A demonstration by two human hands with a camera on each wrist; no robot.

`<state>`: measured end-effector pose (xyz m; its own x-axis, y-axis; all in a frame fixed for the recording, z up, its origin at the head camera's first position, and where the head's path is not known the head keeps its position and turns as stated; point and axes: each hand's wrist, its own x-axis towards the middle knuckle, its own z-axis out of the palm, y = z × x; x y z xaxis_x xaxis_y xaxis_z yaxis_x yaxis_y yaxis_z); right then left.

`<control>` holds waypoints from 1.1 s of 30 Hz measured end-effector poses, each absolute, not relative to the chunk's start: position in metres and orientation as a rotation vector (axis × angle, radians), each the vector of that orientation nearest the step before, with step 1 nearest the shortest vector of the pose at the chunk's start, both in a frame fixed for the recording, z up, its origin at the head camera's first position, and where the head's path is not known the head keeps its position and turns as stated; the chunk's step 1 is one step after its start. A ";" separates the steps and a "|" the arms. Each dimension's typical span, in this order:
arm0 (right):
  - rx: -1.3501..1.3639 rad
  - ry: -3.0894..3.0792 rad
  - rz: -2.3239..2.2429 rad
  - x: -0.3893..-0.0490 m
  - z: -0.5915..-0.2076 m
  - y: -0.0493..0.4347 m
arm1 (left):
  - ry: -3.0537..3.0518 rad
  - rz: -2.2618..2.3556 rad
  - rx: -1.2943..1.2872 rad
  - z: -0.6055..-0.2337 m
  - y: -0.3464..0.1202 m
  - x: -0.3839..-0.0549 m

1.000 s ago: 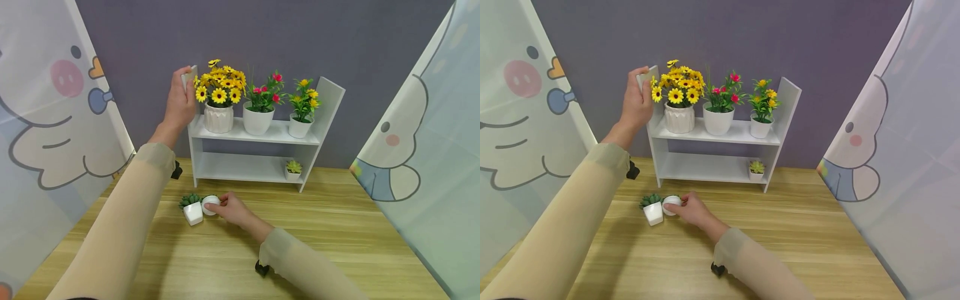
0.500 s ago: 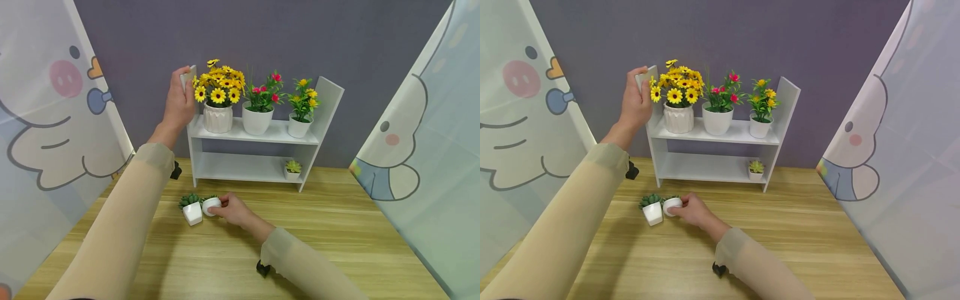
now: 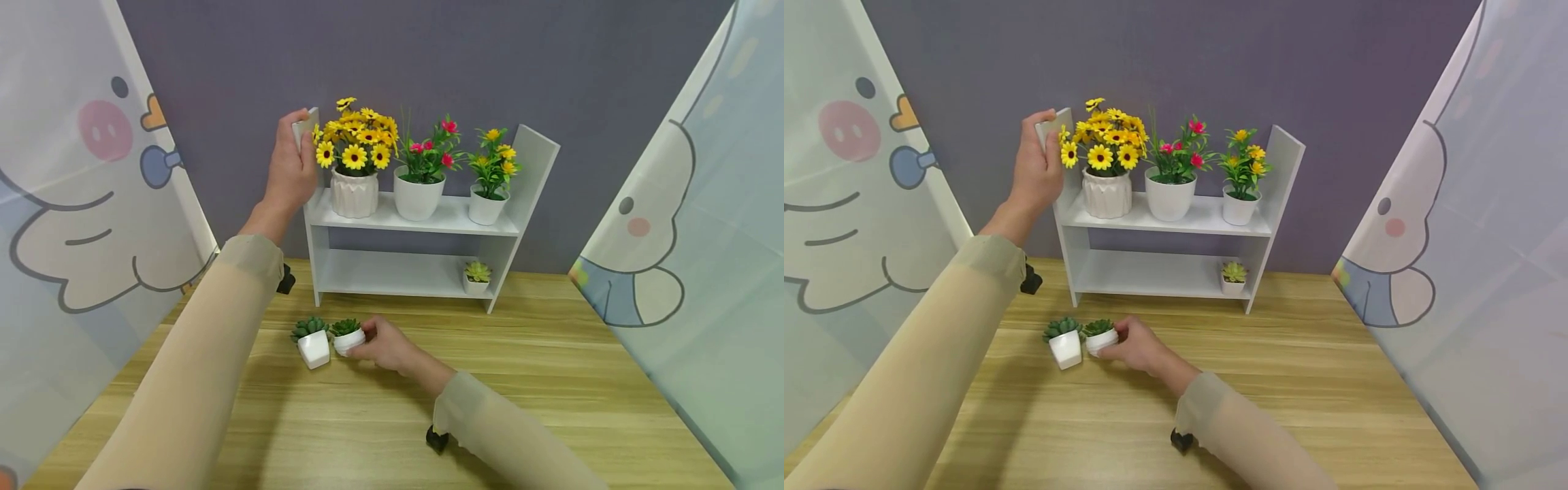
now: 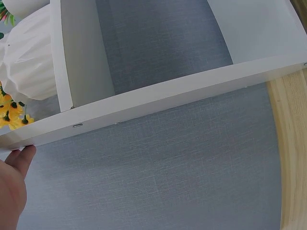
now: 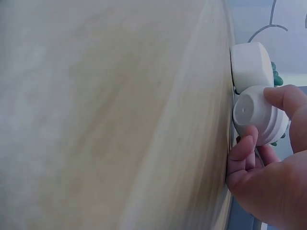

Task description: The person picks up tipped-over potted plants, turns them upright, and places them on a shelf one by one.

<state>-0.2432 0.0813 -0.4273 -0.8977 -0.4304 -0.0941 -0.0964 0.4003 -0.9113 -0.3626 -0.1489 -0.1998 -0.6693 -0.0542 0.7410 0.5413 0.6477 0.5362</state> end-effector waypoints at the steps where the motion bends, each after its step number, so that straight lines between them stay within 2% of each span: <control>1: -0.459 2.343 -1.501 -0.243 -0.427 0.082 | -2.109 -1.001 -0.376 -0.200 -0.149 -0.363; 33: -0.598 2.316 -1.484 -0.240 -0.434 0.087 | -2.121 -1.012 -0.363 -0.199 -0.149 -0.361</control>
<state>-0.2400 0.0867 -0.4344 -0.8592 -0.5096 -0.0457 -0.1713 0.3707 -0.9128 -0.3612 -0.1487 -0.1992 -0.6822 -0.0598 0.7287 0.5289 0.6478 0.5482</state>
